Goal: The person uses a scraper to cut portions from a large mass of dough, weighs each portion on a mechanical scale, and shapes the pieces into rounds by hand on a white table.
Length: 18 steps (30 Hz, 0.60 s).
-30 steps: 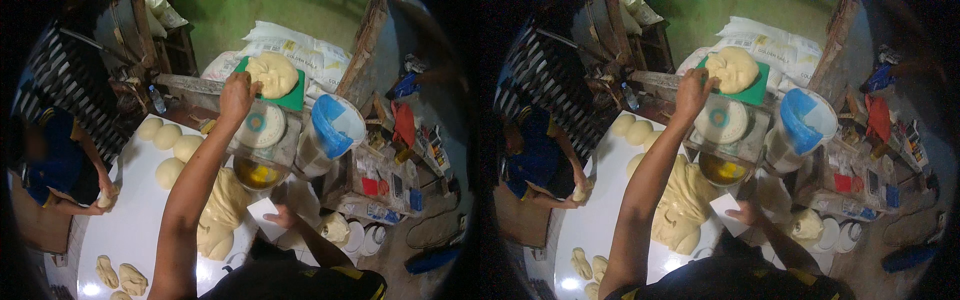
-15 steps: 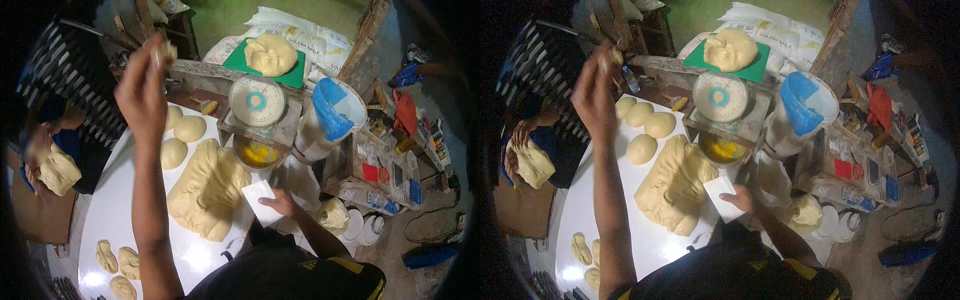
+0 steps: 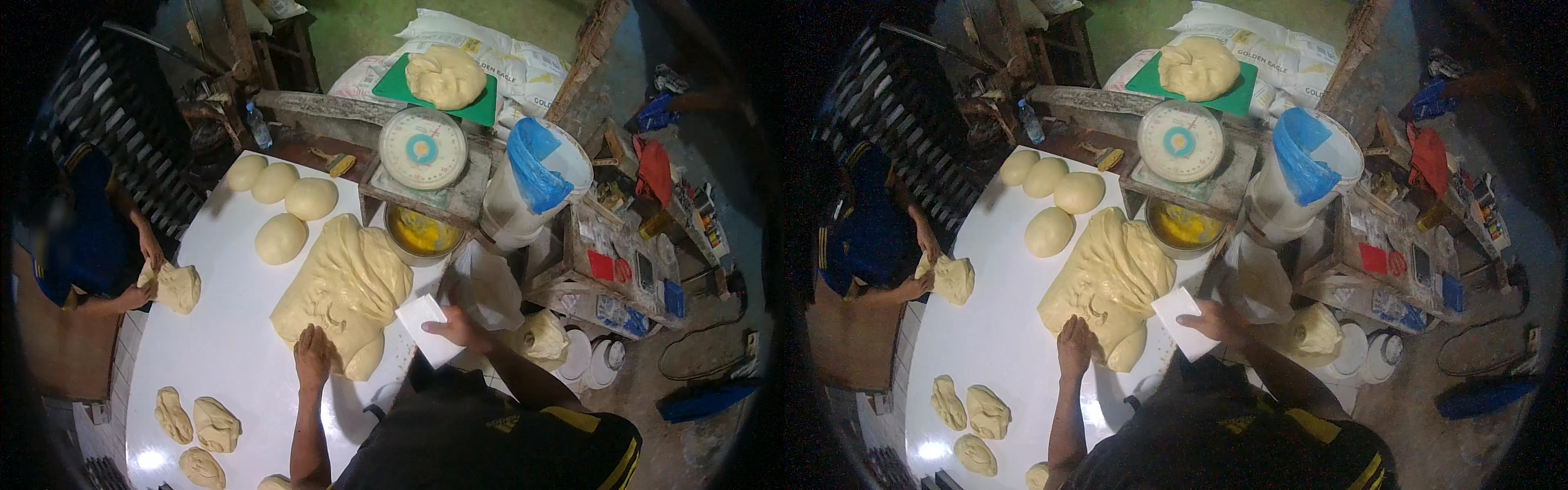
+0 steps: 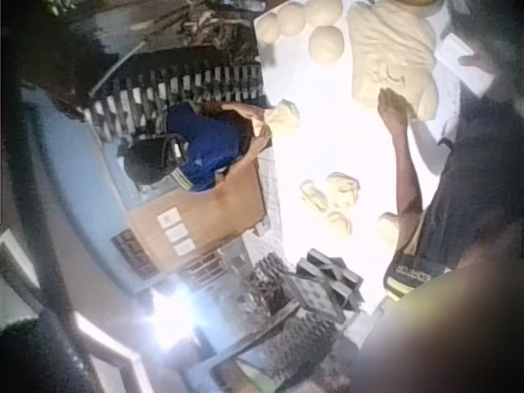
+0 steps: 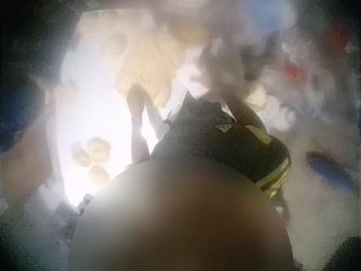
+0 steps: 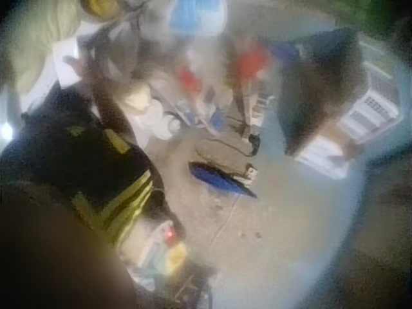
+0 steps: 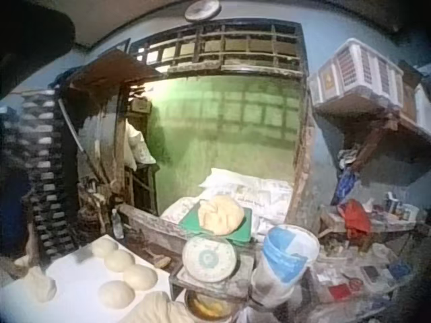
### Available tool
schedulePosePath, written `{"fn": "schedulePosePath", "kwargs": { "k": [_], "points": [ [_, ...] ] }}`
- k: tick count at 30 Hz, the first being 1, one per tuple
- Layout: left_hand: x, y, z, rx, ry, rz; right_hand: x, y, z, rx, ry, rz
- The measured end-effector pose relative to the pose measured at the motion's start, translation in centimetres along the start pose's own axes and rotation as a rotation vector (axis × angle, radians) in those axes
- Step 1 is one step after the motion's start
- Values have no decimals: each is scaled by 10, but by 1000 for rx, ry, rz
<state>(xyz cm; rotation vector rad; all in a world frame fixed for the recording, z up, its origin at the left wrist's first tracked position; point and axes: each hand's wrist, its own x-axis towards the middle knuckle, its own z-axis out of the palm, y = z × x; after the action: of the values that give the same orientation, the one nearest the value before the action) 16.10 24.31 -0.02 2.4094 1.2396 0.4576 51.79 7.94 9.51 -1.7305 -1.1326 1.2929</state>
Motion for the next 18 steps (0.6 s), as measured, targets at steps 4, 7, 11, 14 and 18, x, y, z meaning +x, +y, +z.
{"fn": "schedulePosePath", "kwargs": {
  "k": [4, 7, 11, 14, 18],
  "points": [
    [30, 27, -26, 13, -141, -114, 9, -28, -22, -91, 152, -78],
    [66, 57, -44, -78, 287, 24, 15, -30, -46, -115, 258, -83],
    [136, 99, -78, -270, 335, 93, 7, -85, -82, -60, 156, 100],
    [188, 140, -101, -459, 346, 184, 16, -87, -108, -230, 193, 12],
    [257, 203, -128, -610, 439, 390, 23, -122, -142, -343, 372, -225]
  ]
}}
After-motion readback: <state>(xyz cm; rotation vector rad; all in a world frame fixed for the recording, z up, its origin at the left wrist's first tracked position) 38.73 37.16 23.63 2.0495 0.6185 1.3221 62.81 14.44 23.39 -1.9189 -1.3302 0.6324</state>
